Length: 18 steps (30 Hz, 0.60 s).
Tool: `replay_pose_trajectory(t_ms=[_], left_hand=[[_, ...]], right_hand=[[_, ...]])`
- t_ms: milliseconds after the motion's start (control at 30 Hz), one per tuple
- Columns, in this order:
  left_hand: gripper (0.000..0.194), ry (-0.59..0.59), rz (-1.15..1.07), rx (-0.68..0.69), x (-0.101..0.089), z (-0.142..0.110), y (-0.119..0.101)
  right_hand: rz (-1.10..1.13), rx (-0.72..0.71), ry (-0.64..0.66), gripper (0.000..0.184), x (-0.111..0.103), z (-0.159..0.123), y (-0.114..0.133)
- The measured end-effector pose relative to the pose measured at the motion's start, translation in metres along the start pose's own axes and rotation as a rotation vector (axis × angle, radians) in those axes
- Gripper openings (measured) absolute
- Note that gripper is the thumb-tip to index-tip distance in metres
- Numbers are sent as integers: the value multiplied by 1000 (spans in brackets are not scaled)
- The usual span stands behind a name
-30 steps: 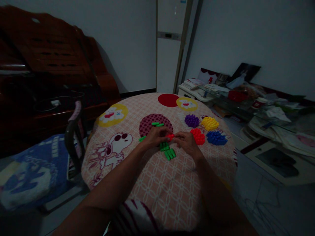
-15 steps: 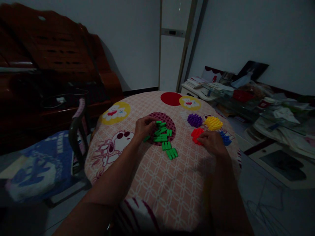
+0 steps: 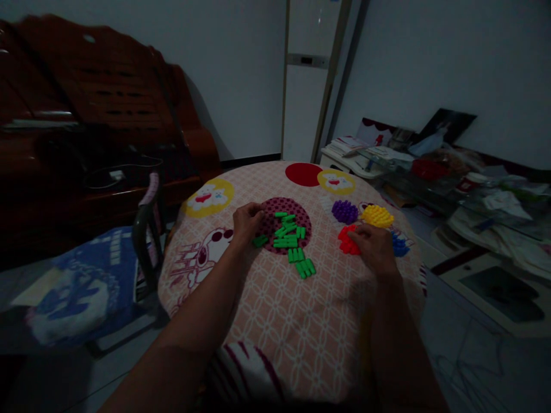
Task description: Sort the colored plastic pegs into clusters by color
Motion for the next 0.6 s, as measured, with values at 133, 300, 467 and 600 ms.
replay_pose_trajectory(t_ms=[133,300,467,600], left_hand=[[23,-6,132,-55,2,1,10],[21,71,170,-104,10,8,28],[21,77,258,-52,12,9,27],[21,77,304,-26,11,5,18]], right_hand=[[68,-26,-98,30,-1,0,14],[-81,-152,373,33,68,-35,56],[-286,-265,364,39,98,-79,88],[-310,-265,239,30,94,-89,101]])
Point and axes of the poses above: each hand's wrist, its own z-axis towards the middle knuckle, its own x-axis out of the palm, y = z × x, the point moved 8 cm from there along z, towards the middle knuckle, and after that the axes turned 9 degrees about -x, right-handed, at the moved point
